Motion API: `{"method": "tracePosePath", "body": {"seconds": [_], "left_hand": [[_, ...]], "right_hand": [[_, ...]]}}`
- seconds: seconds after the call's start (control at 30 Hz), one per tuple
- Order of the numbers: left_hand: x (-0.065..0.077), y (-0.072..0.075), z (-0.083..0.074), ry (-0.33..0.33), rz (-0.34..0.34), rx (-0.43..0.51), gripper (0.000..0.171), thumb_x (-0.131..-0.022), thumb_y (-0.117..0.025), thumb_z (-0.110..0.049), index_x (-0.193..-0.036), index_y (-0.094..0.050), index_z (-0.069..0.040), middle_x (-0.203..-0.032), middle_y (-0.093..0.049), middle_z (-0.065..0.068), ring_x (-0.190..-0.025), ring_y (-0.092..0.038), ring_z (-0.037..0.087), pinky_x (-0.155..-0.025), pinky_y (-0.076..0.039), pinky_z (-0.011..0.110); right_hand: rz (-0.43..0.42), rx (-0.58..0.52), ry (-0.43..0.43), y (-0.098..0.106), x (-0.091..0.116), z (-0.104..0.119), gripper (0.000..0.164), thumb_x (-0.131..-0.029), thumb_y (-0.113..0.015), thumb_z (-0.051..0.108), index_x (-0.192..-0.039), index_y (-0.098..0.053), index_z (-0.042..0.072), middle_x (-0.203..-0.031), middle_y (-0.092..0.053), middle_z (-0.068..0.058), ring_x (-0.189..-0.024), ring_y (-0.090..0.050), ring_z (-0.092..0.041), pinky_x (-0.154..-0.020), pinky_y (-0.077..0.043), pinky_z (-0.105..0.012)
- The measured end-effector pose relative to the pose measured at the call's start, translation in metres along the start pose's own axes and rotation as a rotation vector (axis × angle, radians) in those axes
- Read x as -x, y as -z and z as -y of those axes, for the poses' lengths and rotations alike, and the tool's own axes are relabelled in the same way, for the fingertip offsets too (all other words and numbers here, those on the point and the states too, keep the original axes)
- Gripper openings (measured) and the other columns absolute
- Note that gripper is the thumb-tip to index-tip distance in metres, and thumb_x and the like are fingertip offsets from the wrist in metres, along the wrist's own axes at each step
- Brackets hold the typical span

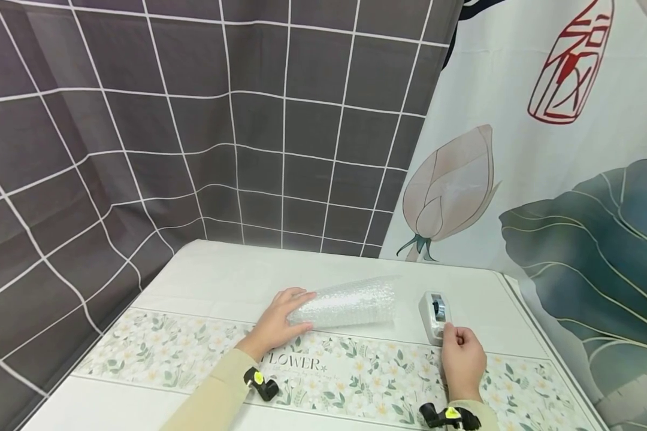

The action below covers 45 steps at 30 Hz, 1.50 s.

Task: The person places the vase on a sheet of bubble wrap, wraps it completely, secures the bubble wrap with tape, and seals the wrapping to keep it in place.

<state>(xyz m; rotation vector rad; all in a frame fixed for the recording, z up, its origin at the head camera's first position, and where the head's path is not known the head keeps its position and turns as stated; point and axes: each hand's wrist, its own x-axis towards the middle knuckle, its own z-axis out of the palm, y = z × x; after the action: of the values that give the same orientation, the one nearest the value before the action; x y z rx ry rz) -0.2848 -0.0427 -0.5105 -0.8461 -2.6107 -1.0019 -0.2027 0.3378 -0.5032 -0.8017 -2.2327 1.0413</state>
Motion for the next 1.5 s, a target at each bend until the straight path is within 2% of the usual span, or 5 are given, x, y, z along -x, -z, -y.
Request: {"method": "tracePosePath", "body": {"seconds": [0.4,0.57,0.73,1.2,1.5], "left_hand": [[-0.001,-0.002,0.002,-0.001,0.002,0.006,0.069,-0.088,-0.077,-0.043,-0.150,-0.048,-0.038,-0.151,-0.046,0.004,-0.139,-0.041,0.025,-0.111,-0.041,0.052],[-0.001,-0.002,0.003,0.000,-0.001,0.014,0.069,-0.088,-0.077,-0.042,-0.150,-0.049,-0.038,-0.151,-0.046,0.004,-0.139,-0.042,0.024,-0.111,-0.040,0.051],[-0.001,-0.002,0.003,0.010,-0.001,0.005,0.068,-0.087,-0.077,-0.043,-0.149,-0.049,-0.038,-0.150,-0.046,0.001,-0.139,-0.041,0.023,-0.112,-0.040,0.050],[0.000,-0.003,0.002,0.004,-0.008,0.009,0.068,-0.087,-0.078,-0.042,-0.149,-0.050,-0.036,-0.150,-0.047,0.002,-0.138,-0.043,0.025,-0.111,-0.041,0.051],[0.000,-0.002,0.001,0.014,-0.001,0.012,0.068,-0.087,-0.077,-0.042,-0.149,-0.050,-0.036,-0.150,-0.046,0.002,-0.139,-0.041,0.024,-0.112,-0.040,0.051]], "right_hand": [[0.042,-0.290,-0.204,0.007,0.012,0.000,0.034,-0.105,-0.050,0.030,-0.091,-0.056,0.000,-0.086,-0.063,0.011,-0.080,-0.057,0.000,-0.061,-0.045,-0.005],[0.049,-0.385,-0.210,0.008,0.013,-0.003,0.031,-0.104,-0.053,0.025,-0.088,-0.056,-0.002,-0.075,-0.061,0.019,-0.074,-0.058,0.001,-0.065,-0.048,-0.005],[0.054,-0.409,-0.218,0.008,0.013,-0.005,0.037,-0.102,-0.059,0.028,-0.082,-0.054,-0.003,-0.068,-0.062,0.011,-0.064,-0.060,0.000,-0.056,-0.052,-0.013],[0.189,-0.162,-0.269,0.010,0.009,-0.003,0.033,-0.098,-0.054,0.027,-0.084,-0.057,-0.003,-0.061,-0.058,-0.002,-0.047,-0.054,-0.012,-0.040,-0.047,-0.026],[0.285,-0.121,-0.281,0.012,0.001,-0.004,0.034,-0.099,-0.051,0.027,-0.085,-0.058,-0.003,-0.060,-0.056,-0.002,-0.048,-0.049,-0.015,-0.040,-0.043,-0.031]]}}
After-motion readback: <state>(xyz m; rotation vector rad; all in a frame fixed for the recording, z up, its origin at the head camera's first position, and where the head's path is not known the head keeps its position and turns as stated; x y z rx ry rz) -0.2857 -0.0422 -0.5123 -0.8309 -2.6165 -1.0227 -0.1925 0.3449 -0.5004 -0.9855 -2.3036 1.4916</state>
